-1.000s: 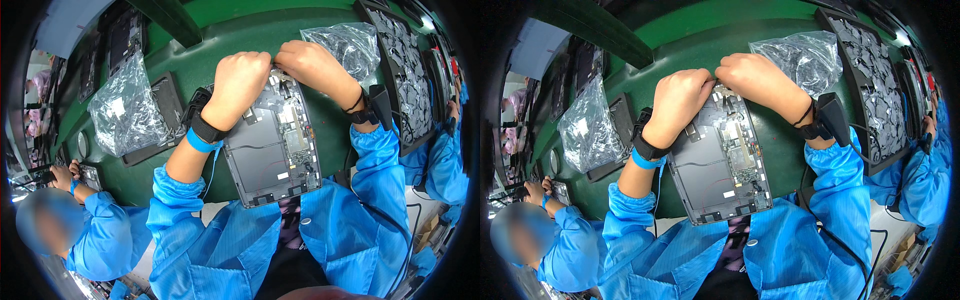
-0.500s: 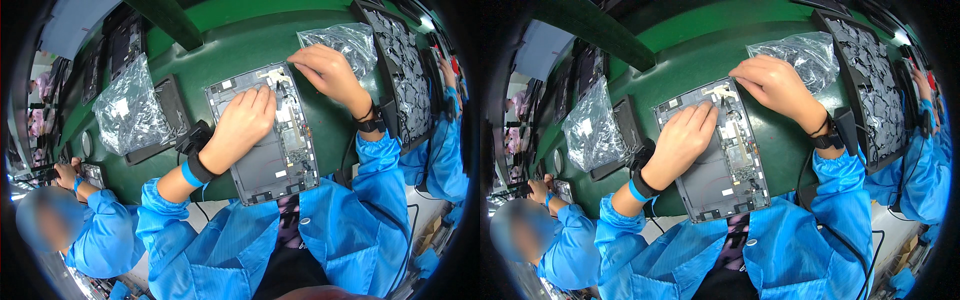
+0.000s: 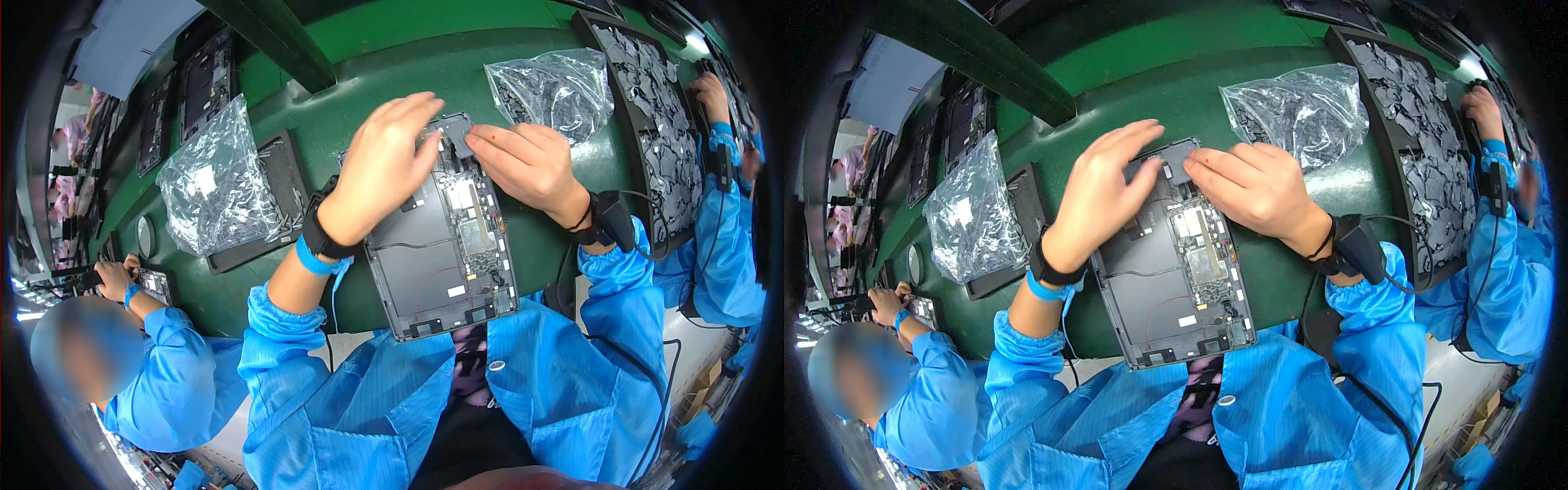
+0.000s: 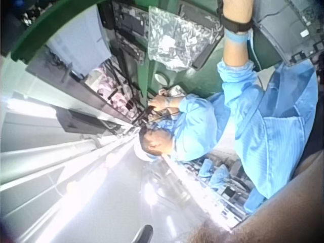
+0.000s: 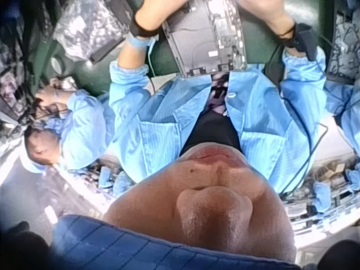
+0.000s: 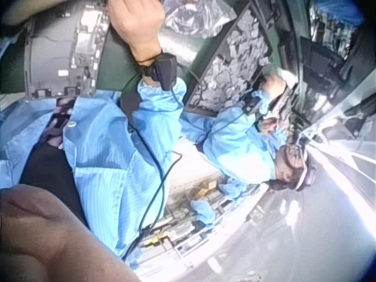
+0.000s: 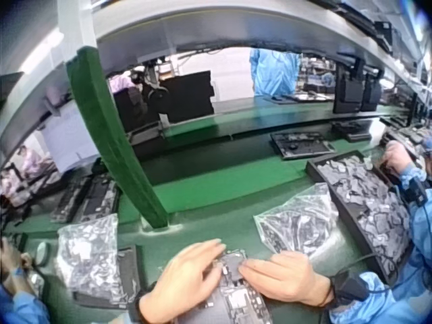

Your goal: Manually assembling the internal components and cables of an electronic tablet on a production line.

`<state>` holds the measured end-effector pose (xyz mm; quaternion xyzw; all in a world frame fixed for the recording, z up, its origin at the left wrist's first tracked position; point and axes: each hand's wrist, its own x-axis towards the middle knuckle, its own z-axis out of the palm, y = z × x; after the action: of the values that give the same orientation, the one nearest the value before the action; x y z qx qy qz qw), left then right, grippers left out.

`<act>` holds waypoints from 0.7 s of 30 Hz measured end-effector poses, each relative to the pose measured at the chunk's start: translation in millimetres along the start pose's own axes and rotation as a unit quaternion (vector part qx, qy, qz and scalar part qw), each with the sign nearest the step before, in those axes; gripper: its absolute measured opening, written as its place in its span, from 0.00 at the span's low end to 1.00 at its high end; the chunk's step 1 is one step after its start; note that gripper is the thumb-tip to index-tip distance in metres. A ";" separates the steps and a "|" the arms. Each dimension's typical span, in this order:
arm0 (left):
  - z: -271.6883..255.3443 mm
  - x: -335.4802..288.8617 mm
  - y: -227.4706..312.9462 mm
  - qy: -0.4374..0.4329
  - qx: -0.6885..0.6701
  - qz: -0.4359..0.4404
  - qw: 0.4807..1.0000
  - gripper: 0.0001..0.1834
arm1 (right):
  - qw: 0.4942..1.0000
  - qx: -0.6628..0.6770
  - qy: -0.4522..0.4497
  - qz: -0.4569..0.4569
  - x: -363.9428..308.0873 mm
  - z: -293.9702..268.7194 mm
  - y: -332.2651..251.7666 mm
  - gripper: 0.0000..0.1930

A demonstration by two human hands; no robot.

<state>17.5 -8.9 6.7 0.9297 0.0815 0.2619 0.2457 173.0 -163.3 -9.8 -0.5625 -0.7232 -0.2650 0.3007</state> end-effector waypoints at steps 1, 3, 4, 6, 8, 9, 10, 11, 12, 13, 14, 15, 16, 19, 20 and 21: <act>0.5 2.8 -6.0 -0.016 0.025 -0.036 0.999 0.15 | 1.000 0.000 0.001 -0.002 0.0 1.1 -0.6 0.14; 1.1 6.3 -7.3 -0.047 0.045 -0.058 0.996 0.14 | 0.999 -0.032 -0.037 -0.003 -2.3 6.2 -1.9 0.13; 5.0 7.1 -6.5 -0.067 0.039 -0.082 0.994 0.13 | 0.999 -0.033 -0.037 -0.004 -3.6 8.4 -1.4 0.13; 10.6 6.7 -8.7 -0.076 0.045 -0.087 0.992 0.10 | 0.998 -0.048 -0.048 0.004 -5.2 11.7 0.1 0.13; 10.8 8.1 -8.8 -0.080 0.050 -0.086 0.992 0.10 | 0.997 -0.056 -0.060 0.009 -5.9 11.6 -1.1 0.13; 11.1 8.6 -8.9 -0.083 0.057 -0.086 0.991 0.09 | 0.995 -0.064 -0.071 0.014 -6.5 11.4 -2.1 0.13; 12.4 8.9 -9.6 -0.083 0.057 -0.087 0.991 0.09 | 0.995 -0.064 -0.072 0.013 -6.3 11.8 -3.2 0.13; 15.1 9.2 -10.4 -0.074 0.070 -0.084 0.991 0.09 | 0.995 -0.059 -0.082 0.017 -6.2 12.3 -4.4 0.12; 17.0 9.3 -11.3 -0.065 0.082 -0.081 0.991 0.08 | 0.994 -0.054 -0.093 0.021 -6.4 12.7 -5.0 0.12; 17.6 9.4 -12.6 -0.065 0.081 -0.080 0.991 0.08 | 0.994 -0.054 -0.094 0.022 -7.2 13.2 -4.4 0.12; 17.9 9.5 -13.9 -0.062 0.083 -0.072 0.992 0.07 | 0.993 -0.045 -0.103 0.031 -8.5 13.6 -3.5 0.12; 18.8 9.8 -14.7 -0.058 0.085 -0.063 0.993 0.07 | 0.992 -0.036 -0.112 0.040 -9.6 13.4 -2.9 0.12; 18.0 9.5 -14.8 -0.058 0.088 -0.063 0.992 0.07 | 0.993 -0.035 -0.110 0.039 -7.9 12.8 -4.1 0.12; 17.0 8.6 -15.0 -0.052 0.096 -0.059 0.992 0.06 | 0.985 -0.055 -0.150 0.058 1.5 7.9 -13.1 0.13; 18.2 8.5 -15.6 -0.047 0.102 -0.056 0.992 0.06 | 0.981 -0.074 -0.171 0.062 5.1 7.7 -16.6 0.13; 19.2 8.3 -16.1 -0.042 0.108 -0.052 0.992 0.06 | 0.975 -0.093 -0.192 0.065 7.1 7.8 -18.5 0.14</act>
<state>34.3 -0.5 -11.9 0.9555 0.1472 0.1991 0.1605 152.6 -157.2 -10.8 -0.6744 -0.7012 -0.1981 0.1194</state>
